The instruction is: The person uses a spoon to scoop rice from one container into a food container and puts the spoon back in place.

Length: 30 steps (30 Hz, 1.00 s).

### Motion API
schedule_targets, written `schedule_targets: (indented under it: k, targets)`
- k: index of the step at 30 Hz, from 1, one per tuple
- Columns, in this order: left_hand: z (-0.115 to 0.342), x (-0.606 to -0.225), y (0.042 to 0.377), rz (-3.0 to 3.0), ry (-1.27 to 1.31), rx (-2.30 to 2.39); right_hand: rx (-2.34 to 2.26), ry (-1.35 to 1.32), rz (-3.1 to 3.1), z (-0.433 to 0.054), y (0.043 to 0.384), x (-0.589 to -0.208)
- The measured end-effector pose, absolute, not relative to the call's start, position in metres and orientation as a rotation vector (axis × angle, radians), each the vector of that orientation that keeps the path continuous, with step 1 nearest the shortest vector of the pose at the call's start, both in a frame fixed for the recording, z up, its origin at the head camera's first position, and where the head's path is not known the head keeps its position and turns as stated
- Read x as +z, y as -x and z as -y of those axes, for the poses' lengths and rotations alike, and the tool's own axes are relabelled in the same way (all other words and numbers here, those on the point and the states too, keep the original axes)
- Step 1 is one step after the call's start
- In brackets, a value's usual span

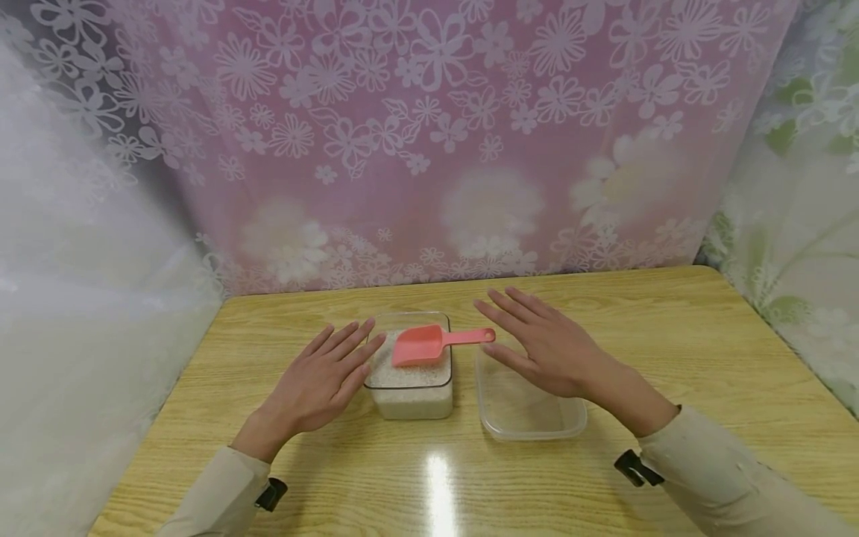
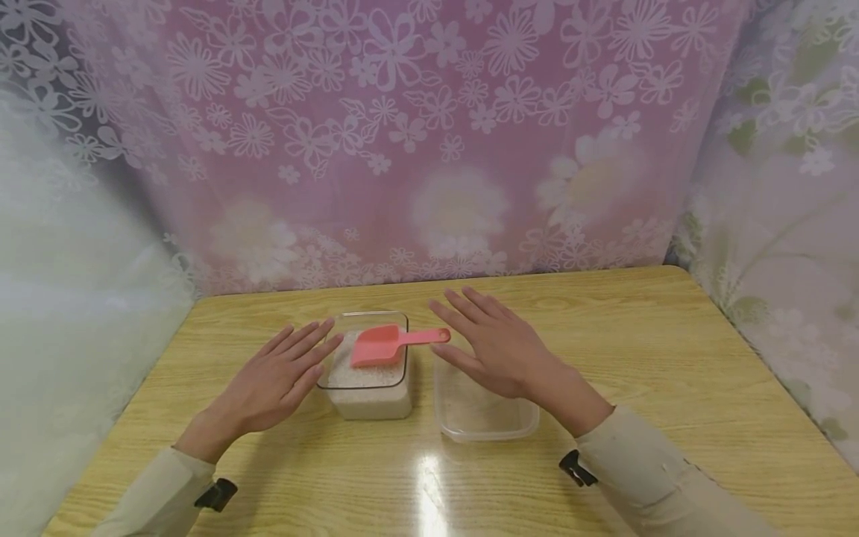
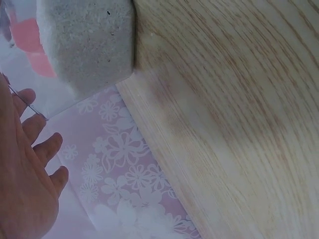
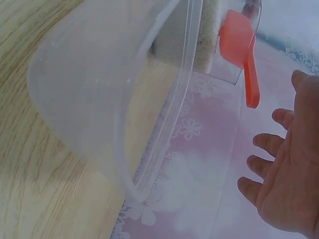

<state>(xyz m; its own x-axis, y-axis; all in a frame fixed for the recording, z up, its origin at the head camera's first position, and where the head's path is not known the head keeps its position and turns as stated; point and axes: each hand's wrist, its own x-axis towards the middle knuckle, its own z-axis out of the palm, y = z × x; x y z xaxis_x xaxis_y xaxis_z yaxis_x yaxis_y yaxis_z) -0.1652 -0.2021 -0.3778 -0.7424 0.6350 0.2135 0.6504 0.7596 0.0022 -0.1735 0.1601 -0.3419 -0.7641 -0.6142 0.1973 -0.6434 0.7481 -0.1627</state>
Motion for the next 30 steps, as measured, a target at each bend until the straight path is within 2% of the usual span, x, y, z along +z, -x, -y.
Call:
schedule_targets:
  k: [30]
  targets:
    - [0.203,-0.383,0.166,2.738,1.024,-0.159,1.228,-0.833,2.863,-0.146,0.176,-0.354]
